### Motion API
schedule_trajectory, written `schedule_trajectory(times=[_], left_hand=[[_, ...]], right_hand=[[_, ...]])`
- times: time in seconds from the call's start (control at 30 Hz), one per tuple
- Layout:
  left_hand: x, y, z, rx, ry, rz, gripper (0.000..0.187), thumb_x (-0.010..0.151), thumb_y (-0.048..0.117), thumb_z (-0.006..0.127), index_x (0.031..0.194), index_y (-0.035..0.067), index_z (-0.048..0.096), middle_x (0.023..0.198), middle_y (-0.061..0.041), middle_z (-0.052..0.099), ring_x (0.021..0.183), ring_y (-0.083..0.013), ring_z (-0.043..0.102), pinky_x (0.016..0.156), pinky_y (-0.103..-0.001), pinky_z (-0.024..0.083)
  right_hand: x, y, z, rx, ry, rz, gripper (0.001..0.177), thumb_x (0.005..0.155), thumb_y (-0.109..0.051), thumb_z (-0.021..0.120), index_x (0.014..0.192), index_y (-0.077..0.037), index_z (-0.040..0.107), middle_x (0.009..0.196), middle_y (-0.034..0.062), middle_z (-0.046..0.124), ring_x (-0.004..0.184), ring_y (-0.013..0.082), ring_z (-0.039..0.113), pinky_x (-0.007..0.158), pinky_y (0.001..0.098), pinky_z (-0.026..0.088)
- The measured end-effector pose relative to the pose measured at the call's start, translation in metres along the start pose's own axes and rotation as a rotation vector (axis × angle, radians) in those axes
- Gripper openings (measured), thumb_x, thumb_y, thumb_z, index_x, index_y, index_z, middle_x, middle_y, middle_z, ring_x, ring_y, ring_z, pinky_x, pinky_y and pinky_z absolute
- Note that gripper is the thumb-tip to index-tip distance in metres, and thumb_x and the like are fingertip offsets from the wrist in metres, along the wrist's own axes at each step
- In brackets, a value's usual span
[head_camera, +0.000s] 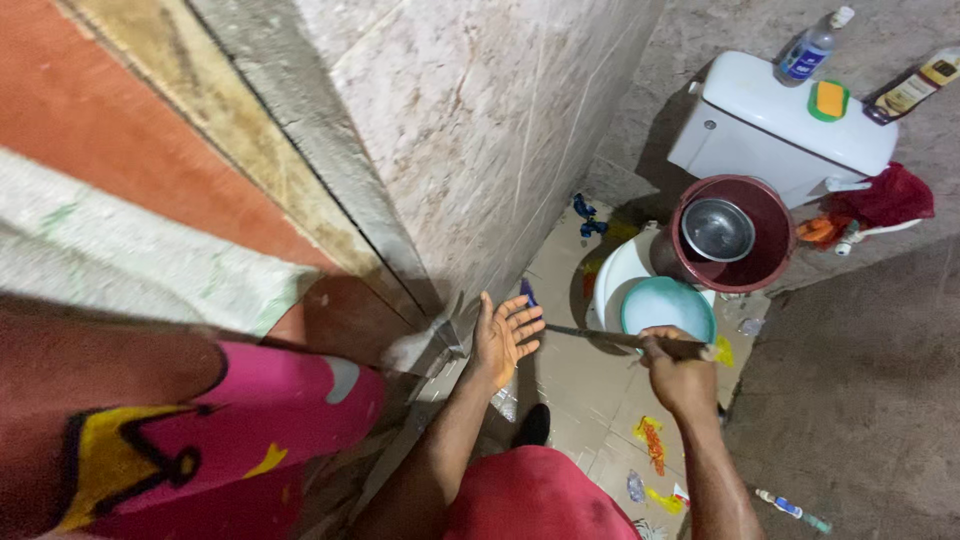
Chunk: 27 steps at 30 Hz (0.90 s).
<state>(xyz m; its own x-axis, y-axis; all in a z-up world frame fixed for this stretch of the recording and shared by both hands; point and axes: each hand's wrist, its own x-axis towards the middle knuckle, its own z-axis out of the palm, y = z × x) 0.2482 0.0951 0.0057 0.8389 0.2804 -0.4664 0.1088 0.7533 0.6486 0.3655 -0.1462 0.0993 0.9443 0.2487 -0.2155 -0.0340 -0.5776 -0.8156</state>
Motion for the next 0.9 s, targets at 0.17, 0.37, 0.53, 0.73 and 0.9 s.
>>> schedule_trajectory(times=[0.17, 0.37, 0.53, 0.73, 0.9], left_hand=[[-0.018, 0.005, -0.013, 0.002, 0.002, 0.022, 0.100, 0.089, 0.084, 0.017, 0.149, 0.008, 0.041, 0.148, -0.023, 0.054, 0.136, -0.0386, 0.052, 0.112, -0.059, 0.036], [-0.037, 0.003, -0.028, 0.017, -0.005, 0.022, 0.098, 0.089, 0.084, 0.020, 0.147, 0.010, 0.043, 0.145, -0.022, 0.057, 0.132, -0.0368, 0.055, 0.109, -0.057, 0.038], [-0.050, 0.000, -0.039, 0.017, -0.023, -0.008, 0.097, 0.087, 0.085, 0.020, 0.145, 0.012, 0.045, 0.143, -0.020, 0.058, 0.129, -0.0352, 0.057, 0.106, -0.056, 0.038], [-0.066, -0.006, -0.048, 0.075, -0.062, -0.043, 0.096, 0.088, 0.085, 0.021, 0.145, 0.012, 0.046, 0.141, -0.019, 0.060, 0.126, -0.0338, 0.058, 0.104, -0.054, 0.039], [-0.089, -0.013, -0.051, 0.136, -0.087, -0.099, 0.095, 0.089, 0.085, 0.019, 0.145, 0.013, 0.047, 0.138, -0.017, 0.062, 0.124, -0.0324, 0.059, 0.103, -0.052, 0.041]], right_hand=[[-0.008, -0.001, 0.012, -0.175, 0.077, -0.044, 0.021, 0.096, -0.025, 0.072, 0.106, -0.008, 0.079, 0.086, 0.0094, 0.078, 0.077, 0.0191, 0.071, 0.073, 0.0355, 0.054], [0.012, 0.056, 0.064, -0.138, 0.014, -0.123, 0.038, 0.090, -0.038, 0.077, 0.116, -0.010, 0.077, 0.101, 0.0142, 0.079, 0.095, 0.0265, 0.076, 0.086, 0.0361, 0.056], [-0.002, 0.078, 0.074, -0.330, -0.066, -0.027, 0.043, 0.087, -0.045, 0.074, 0.119, -0.017, 0.078, 0.107, 0.0169, 0.078, 0.103, 0.0340, 0.075, 0.091, 0.0429, 0.055], [-0.047, 0.078, 0.062, -0.353, 0.039, 0.017, 0.043, 0.087, -0.045, 0.075, 0.118, -0.016, 0.079, 0.107, 0.0189, 0.076, 0.103, 0.0387, 0.072, 0.089, 0.0455, 0.055], [-0.097, 0.084, 0.065, -0.339, 0.050, 0.022, 0.041, 0.089, -0.045, 0.071, 0.115, -0.015, 0.078, 0.102, 0.0173, 0.078, 0.100, 0.0361, 0.075, 0.088, 0.0453, 0.056]])
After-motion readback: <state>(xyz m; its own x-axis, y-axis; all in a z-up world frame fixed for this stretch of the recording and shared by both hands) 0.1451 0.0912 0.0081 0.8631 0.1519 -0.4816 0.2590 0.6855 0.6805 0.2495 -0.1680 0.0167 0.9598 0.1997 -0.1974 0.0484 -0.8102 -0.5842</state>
